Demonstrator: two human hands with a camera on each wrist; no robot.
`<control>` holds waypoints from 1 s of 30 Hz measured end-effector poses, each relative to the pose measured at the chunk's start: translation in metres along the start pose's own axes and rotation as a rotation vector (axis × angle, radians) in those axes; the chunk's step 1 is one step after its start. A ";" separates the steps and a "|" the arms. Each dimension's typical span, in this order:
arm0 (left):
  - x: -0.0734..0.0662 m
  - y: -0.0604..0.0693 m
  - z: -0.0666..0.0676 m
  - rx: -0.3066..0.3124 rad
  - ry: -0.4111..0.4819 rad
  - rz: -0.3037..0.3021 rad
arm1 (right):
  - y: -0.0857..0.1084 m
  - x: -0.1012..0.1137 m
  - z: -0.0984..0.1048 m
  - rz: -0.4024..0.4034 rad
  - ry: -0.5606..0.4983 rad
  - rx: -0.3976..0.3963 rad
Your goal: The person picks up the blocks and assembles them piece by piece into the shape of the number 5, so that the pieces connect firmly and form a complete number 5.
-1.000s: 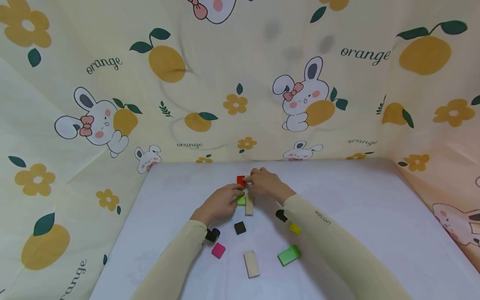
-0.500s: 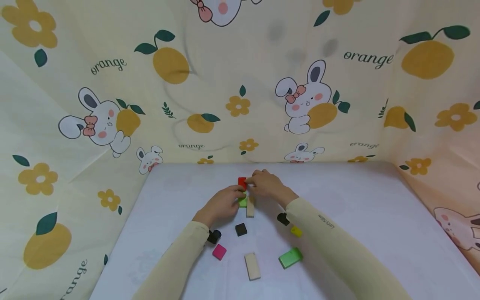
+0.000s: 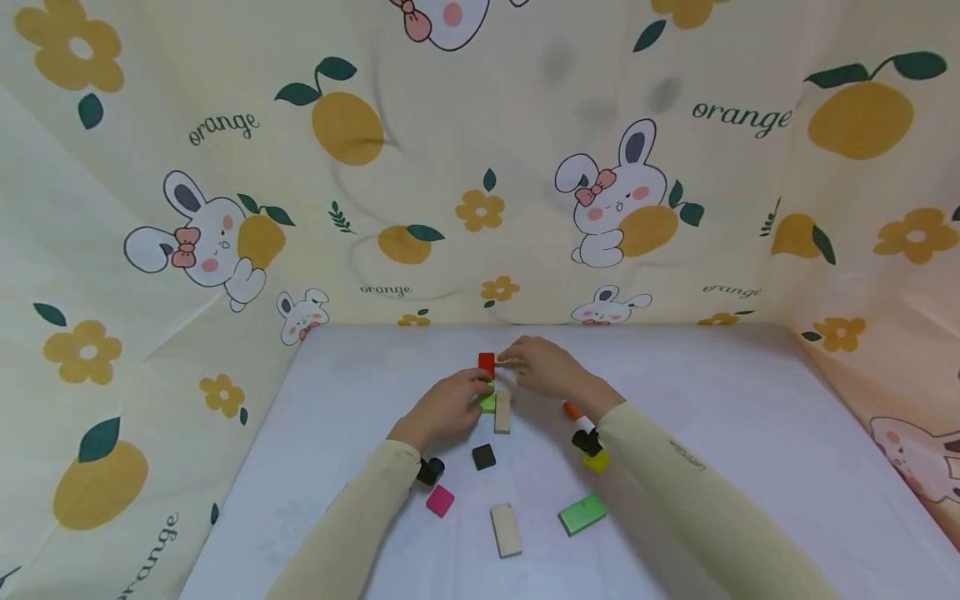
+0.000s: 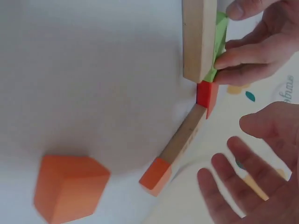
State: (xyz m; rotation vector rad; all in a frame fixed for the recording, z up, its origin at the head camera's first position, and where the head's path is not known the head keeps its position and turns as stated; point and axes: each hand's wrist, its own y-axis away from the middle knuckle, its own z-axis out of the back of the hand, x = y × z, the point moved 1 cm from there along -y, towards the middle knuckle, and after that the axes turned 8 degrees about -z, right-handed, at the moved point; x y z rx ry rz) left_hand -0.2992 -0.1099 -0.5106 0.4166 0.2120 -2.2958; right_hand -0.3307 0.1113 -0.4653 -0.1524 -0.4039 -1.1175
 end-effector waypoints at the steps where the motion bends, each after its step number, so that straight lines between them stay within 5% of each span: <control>1: 0.000 0.000 0.000 0.001 0.001 -0.001 | 0.003 -0.001 0.000 0.009 -0.013 0.001; 12: 0.001 -0.001 -0.001 0.001 0.010 0.000 | 0.020 -0.008 -0.021 0.130 -0.113 0.066; 21: 0.000 -0.001 0.000 -0.008 0.018 -0.001 | 0.021 -0.004 -0.036 0.239 -0.046 0.074; 30: 0.002 -0.001 -0.001 0.001 0.022 0.016 | 0.023 -0.005 -0.040 0.246 -0.001 0.042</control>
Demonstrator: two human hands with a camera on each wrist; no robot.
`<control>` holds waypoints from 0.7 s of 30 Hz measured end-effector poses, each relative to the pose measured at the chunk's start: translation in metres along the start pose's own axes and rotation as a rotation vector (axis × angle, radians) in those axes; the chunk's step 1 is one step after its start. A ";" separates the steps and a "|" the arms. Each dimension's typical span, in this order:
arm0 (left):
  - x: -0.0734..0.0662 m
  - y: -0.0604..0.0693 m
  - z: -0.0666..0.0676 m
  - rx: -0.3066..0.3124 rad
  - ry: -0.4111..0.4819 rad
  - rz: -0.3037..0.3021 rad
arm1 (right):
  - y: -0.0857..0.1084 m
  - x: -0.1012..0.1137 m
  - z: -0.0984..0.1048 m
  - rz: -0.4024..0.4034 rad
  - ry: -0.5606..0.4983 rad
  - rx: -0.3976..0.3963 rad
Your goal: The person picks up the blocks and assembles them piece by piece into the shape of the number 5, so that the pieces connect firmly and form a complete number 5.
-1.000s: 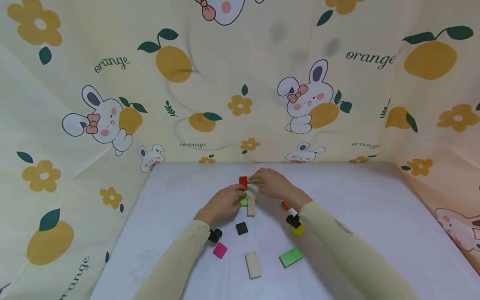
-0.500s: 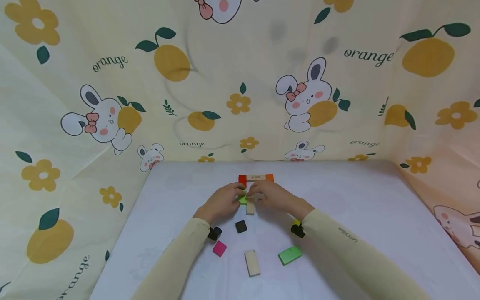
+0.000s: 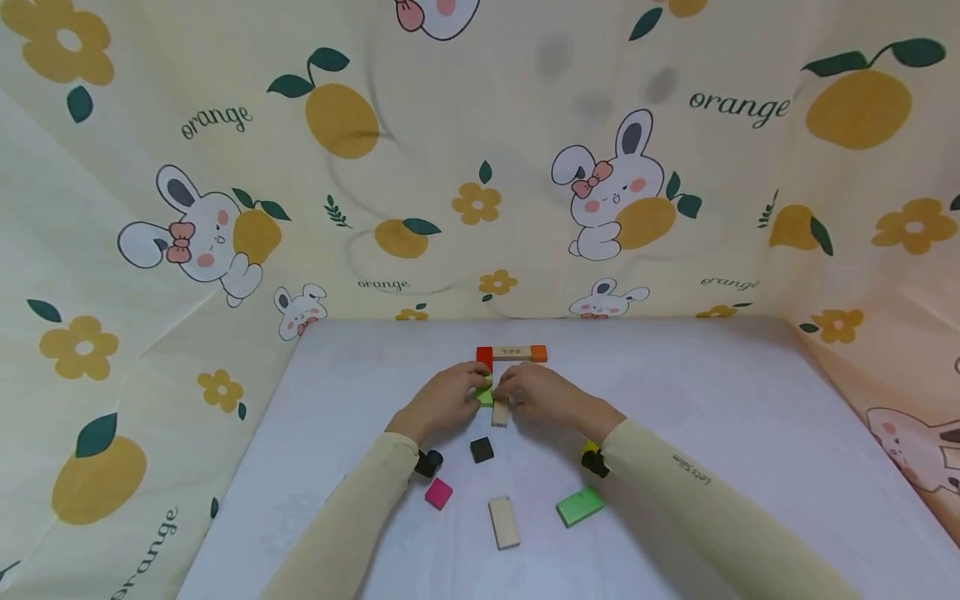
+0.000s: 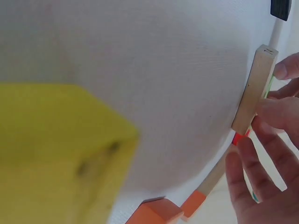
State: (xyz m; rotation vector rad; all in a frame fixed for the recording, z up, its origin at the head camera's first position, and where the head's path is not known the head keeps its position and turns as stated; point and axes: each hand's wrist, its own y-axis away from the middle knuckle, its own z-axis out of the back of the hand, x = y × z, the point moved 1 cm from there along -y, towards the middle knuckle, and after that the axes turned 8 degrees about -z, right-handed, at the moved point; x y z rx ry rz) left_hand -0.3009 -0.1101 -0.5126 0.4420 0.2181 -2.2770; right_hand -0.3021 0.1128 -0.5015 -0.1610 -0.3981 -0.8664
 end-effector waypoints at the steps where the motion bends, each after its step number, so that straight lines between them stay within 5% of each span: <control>1: 0.000 0.000 0.000 0.000 0.002 0.002 | 0.000 0.000 0.000 0.000 0.003 -0.002; 13: -0.003 0.000 0.003 0.006 0.016 0.008 | -0.001 -0.004 -0.003 -0.038 0.059 -0.025; 21: -0.001 -0.001 0.001 0.012 0.021 0.032 | 0.000 -0.005 0.001 -0.110 -0.045 0.038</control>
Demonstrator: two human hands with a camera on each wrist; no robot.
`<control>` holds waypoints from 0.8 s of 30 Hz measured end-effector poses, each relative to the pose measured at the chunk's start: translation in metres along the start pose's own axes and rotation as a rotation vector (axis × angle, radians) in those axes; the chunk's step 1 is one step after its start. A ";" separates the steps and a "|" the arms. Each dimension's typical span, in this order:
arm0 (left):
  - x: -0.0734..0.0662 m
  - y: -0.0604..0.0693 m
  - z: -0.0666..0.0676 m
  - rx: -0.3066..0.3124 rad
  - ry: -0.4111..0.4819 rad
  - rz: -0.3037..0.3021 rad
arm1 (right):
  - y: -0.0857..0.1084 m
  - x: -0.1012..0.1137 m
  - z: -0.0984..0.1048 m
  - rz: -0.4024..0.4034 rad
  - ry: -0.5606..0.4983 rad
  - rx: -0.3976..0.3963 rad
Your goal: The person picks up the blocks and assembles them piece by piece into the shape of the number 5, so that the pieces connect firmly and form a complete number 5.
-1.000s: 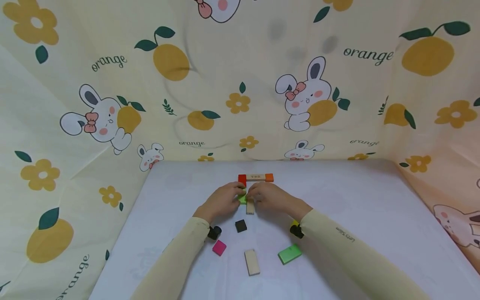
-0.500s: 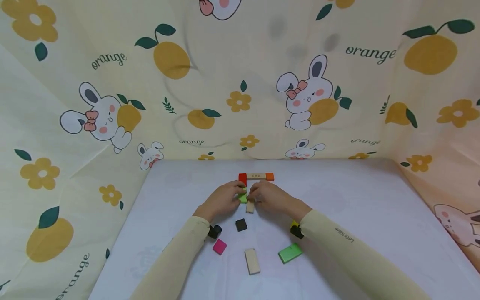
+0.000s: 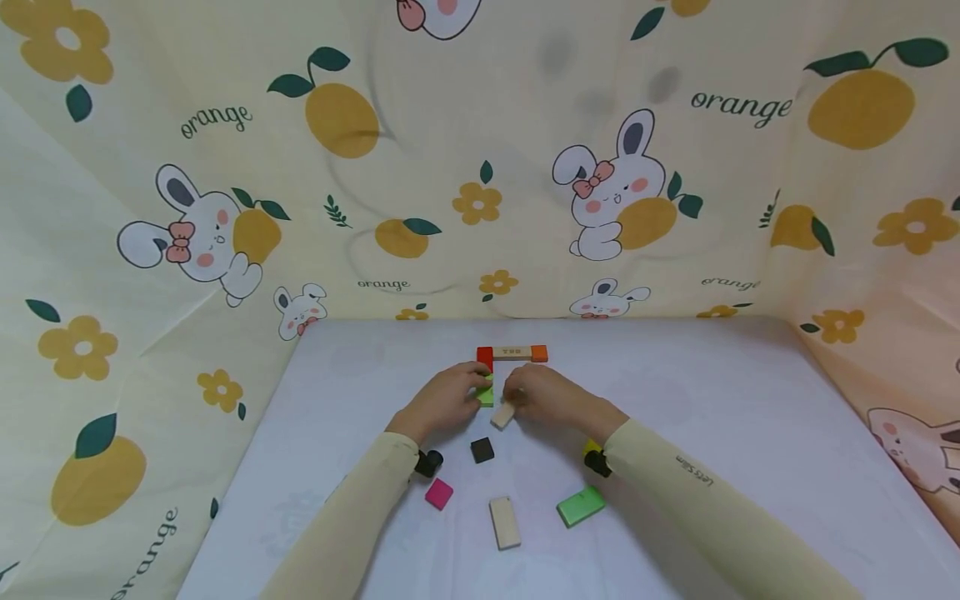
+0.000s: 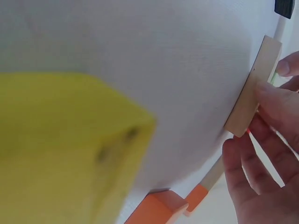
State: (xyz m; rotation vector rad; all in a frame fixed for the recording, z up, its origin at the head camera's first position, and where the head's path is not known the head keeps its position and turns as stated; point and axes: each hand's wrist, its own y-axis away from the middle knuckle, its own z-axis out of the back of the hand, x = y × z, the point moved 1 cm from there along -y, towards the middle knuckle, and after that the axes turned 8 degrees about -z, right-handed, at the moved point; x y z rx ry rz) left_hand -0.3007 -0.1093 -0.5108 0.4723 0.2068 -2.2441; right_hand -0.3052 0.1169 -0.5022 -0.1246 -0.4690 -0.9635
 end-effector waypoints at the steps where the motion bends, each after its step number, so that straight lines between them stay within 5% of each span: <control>1: 0.000 0.000 0.000 -0.001 0.000 -0.001 | 0.001 0.000 0.000 0.011 -0.002 0.006; 11: 0.003 -0.001 -0.002 0.006 0.001 0.005 | 0.005 0.000 0.002 0.042 0.019 0.028; 24: 0.006 -0.003 -0.004 -0.006 -0.002 -0.017 | 0.008 0.002 0.024 -0.049 0.002 -0.090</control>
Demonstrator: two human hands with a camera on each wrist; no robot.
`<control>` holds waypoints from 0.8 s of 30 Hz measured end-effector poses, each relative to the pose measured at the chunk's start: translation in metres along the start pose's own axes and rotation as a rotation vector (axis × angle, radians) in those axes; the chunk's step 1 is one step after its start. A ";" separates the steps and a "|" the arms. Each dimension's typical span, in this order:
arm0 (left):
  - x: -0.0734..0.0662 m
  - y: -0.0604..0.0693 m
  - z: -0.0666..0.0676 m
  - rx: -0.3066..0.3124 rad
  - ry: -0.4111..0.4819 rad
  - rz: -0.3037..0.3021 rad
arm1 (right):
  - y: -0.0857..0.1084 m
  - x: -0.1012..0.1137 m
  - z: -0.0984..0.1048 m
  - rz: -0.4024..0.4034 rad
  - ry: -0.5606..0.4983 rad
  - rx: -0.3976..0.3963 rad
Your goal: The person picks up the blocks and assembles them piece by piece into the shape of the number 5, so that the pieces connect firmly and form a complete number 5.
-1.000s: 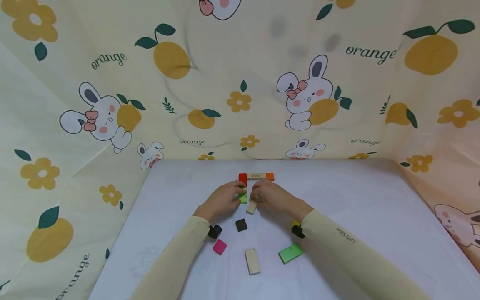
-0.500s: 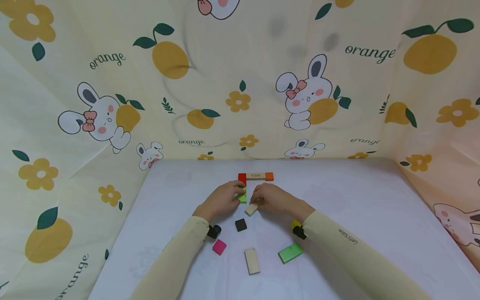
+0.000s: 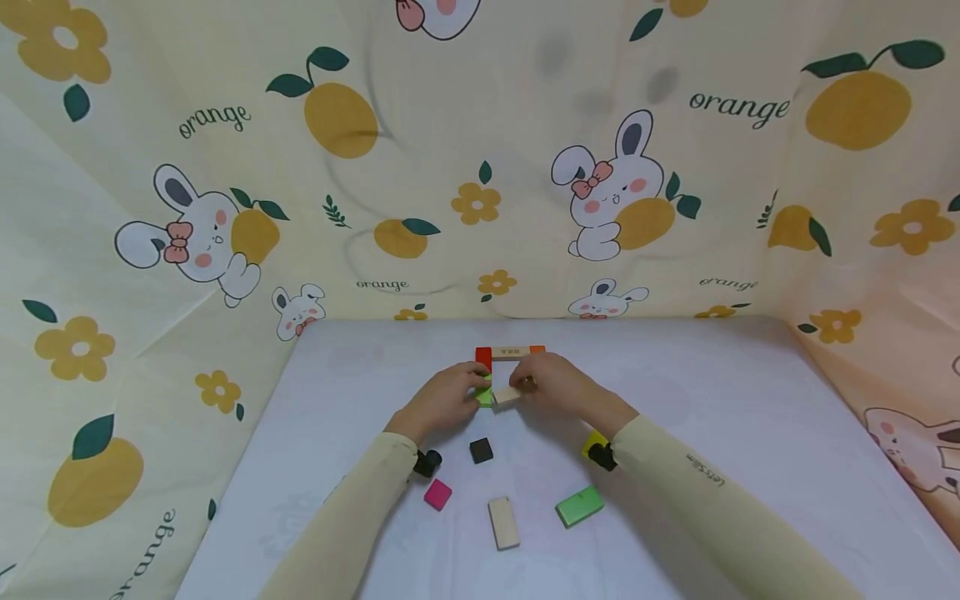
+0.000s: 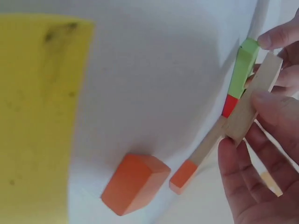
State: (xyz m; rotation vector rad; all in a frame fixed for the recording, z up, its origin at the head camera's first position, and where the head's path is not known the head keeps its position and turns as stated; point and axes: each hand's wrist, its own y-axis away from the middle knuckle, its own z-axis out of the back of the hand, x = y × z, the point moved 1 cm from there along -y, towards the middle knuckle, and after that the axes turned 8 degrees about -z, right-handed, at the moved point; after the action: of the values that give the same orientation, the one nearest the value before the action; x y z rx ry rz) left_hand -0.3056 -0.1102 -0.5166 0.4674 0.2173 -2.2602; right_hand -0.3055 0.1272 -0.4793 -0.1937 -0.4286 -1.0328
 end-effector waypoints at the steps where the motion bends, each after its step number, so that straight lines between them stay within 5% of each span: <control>1: 0.000 0.000 0.000 -0.001 0.001 0.000 | -0.001 0.001 0.001 -0.008 -0.003 0.000; 13: 0.001 0.000 0.002 -0.010 0.015 -0.020 | -0.010 0.000 -0.011 -0.116 0.003 0.030; 24: -0.003 0.001 0.005 0.009 0.014 -0.012 | -0.013 -0.003 -0.020 -0.098 0.001 0.049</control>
State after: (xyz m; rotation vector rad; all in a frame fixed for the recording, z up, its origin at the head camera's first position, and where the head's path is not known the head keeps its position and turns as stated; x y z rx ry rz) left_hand -0.3047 -0.1107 -0.5107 0.4874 0.2180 -2.2709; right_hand -0.3128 0.1153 -0.4993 -0.1293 -0.4663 -1.1176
